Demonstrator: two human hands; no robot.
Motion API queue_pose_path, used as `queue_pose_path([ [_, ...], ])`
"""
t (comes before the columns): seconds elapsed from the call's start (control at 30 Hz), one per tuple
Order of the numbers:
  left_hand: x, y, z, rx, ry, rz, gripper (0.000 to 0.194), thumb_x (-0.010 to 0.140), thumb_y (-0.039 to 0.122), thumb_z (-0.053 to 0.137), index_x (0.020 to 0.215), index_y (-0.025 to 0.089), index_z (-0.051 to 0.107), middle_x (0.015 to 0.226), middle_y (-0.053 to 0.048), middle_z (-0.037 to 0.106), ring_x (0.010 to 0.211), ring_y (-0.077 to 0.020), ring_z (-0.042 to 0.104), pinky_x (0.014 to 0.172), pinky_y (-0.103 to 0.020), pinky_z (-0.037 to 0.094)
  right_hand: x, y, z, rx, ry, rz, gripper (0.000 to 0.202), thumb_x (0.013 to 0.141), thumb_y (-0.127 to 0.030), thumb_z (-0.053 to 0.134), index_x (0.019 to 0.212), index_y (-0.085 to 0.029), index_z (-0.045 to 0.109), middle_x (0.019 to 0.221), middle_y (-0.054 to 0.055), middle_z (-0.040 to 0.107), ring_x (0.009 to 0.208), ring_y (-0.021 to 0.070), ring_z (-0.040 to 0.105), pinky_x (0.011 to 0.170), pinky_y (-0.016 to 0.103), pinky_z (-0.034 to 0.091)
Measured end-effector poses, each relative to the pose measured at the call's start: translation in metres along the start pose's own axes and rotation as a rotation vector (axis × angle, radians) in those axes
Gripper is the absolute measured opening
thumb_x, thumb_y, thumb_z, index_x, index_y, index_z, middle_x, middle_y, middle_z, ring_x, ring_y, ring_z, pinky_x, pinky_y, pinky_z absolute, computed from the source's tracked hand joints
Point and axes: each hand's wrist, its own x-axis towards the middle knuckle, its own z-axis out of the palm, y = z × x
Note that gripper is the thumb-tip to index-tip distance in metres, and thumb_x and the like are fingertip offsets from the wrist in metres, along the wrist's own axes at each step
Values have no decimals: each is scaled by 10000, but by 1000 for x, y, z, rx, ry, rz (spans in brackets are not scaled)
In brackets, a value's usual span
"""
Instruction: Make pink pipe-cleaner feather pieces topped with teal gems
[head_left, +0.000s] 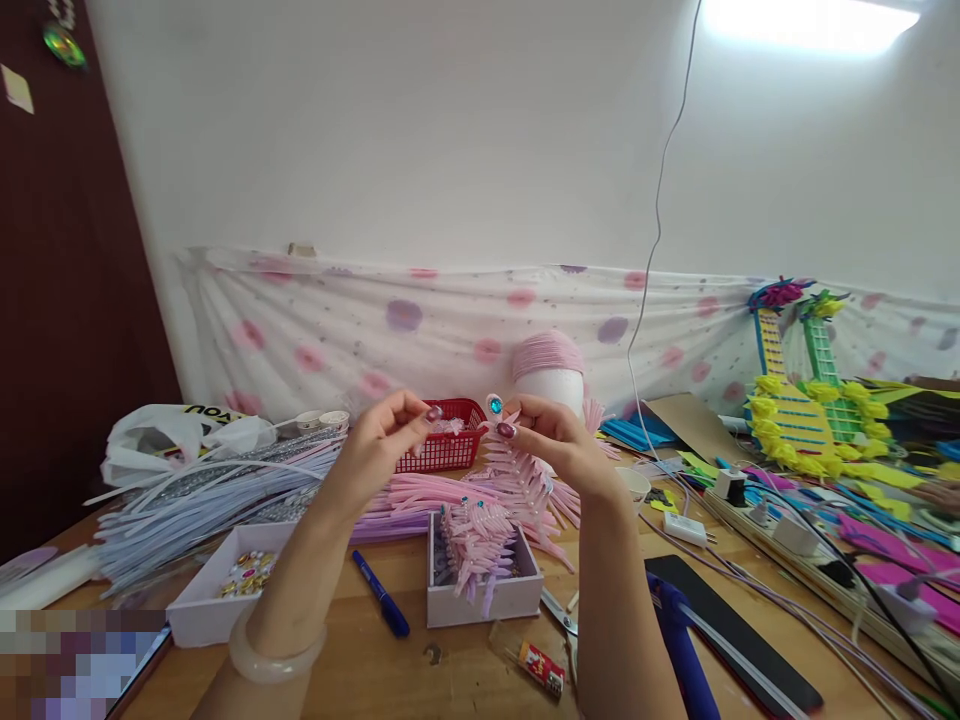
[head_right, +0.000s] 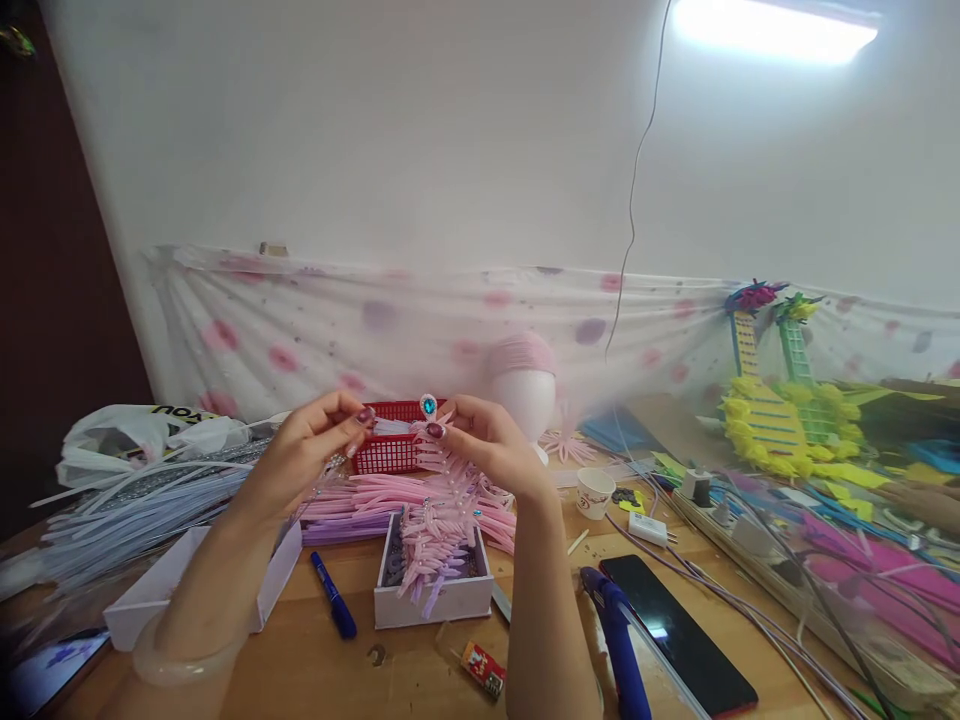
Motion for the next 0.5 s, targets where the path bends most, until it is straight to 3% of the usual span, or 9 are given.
queue_pose_path([
  [0.17, 6, 8, -36, -116, 70, -77, 113, 793, 201, 601, 762, 196, 492, 557, 82, 468, 545, -80, 434, 602, -220, 350, 2, -1, 4, 3, -4, 5, 315, 784, -456, 722, 783, -168, 596, 751, 7, 590, 674, 113, 522, 607, 235, 409],
  [0.27, 7, 11, -61, -122, 169, -129, 154, 836, 145, 548, 726, 204, 457, 542, 84, 444, 543, -81, 410, 647, -228, 385, 4, 0, 4, -13, 2, 14, 308, 789, -457, 712, 791, -174, 591, 750, 6, 581, 671, 120, 519, 607, 248, 406],
  [0.5, 0, 20, -101, -85, 422, -3, 339, 877, 223, 571, 593, 191, 390, 477, 80, 366, 530, -80, 364, 742, -251, 439, 4, 1, 3, -58, 30, 12, 314, 798, -464, 696, 804, -167, 590, 734, -4, 546, 654, 113, 472, 585, 240, 365],
])
